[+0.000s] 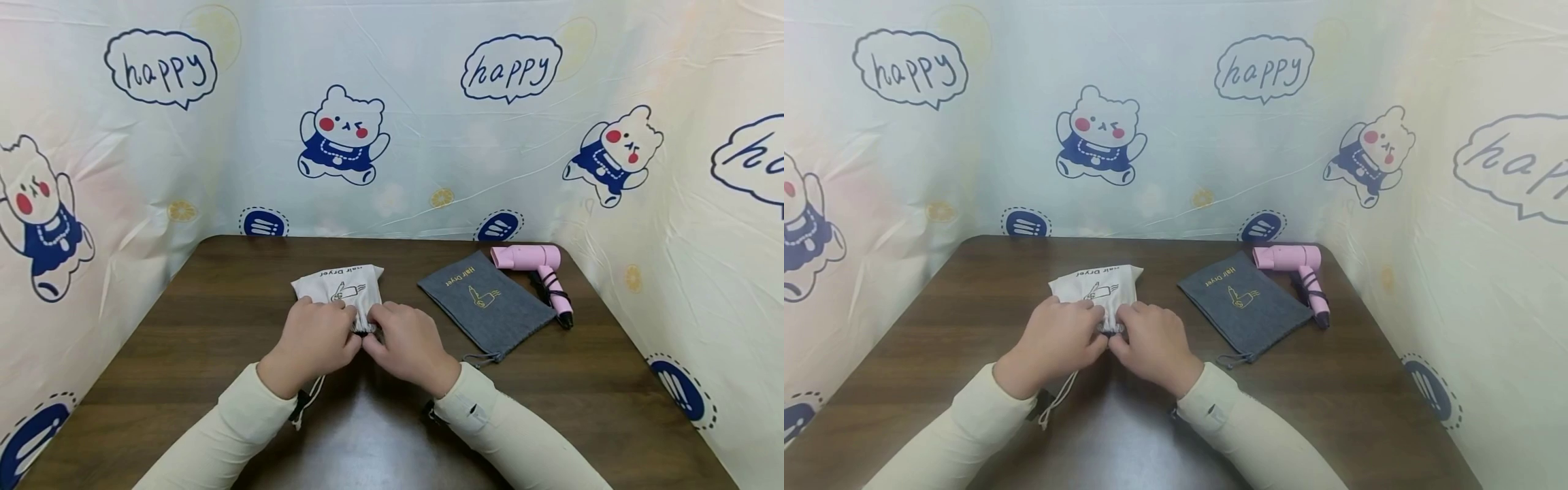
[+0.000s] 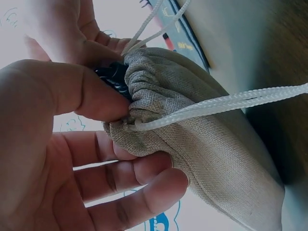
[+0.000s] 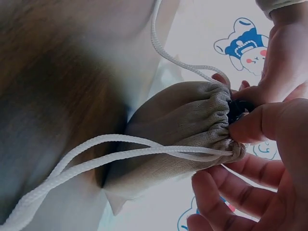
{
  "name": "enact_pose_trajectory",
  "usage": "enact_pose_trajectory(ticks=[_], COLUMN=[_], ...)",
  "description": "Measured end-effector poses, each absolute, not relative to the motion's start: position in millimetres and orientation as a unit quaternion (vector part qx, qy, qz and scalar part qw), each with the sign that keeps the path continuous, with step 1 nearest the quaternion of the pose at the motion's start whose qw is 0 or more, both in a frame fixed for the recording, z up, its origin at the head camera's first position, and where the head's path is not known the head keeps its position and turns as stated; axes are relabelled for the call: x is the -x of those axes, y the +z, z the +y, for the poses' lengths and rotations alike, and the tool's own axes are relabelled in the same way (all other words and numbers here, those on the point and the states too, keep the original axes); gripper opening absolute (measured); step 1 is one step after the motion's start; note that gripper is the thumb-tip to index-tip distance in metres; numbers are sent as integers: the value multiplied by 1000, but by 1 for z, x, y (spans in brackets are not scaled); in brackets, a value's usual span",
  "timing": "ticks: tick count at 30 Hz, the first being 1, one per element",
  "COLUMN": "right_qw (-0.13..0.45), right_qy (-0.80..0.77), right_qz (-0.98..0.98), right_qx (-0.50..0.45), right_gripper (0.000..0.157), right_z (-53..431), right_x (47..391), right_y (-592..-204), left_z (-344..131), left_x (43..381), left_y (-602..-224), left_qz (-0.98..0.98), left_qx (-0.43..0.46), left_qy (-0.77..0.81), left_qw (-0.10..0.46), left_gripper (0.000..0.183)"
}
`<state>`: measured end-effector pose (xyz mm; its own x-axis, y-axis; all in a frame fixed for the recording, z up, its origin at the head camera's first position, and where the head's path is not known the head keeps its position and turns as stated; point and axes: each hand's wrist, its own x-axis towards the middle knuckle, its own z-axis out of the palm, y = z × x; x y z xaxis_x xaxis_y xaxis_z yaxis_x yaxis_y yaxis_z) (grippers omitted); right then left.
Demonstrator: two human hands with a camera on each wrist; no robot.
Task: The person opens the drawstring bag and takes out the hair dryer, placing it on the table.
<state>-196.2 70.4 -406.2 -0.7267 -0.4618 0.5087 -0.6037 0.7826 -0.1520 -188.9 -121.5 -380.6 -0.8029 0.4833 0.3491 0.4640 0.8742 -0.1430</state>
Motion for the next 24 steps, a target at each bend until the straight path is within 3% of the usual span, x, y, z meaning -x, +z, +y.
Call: enact_pose_trajectory(ticks=[12, 24], right_qw=[234, 231], right_qy=[164, 169], right_qz=[-915, -915], right_qx=[-284, -283], right_gripper=[12, 11], right_z=[72, 74], right_x=[198, 200], right_y=[-406, -405], left_z=[-125, -125], left_x=[187, 187], left_y=[-376, -373], left_qz=[-947, -956], left_qx=[243, 223], left_qy=[3, -28], left_qw=[211, 187], left_gripper=[30, 26])
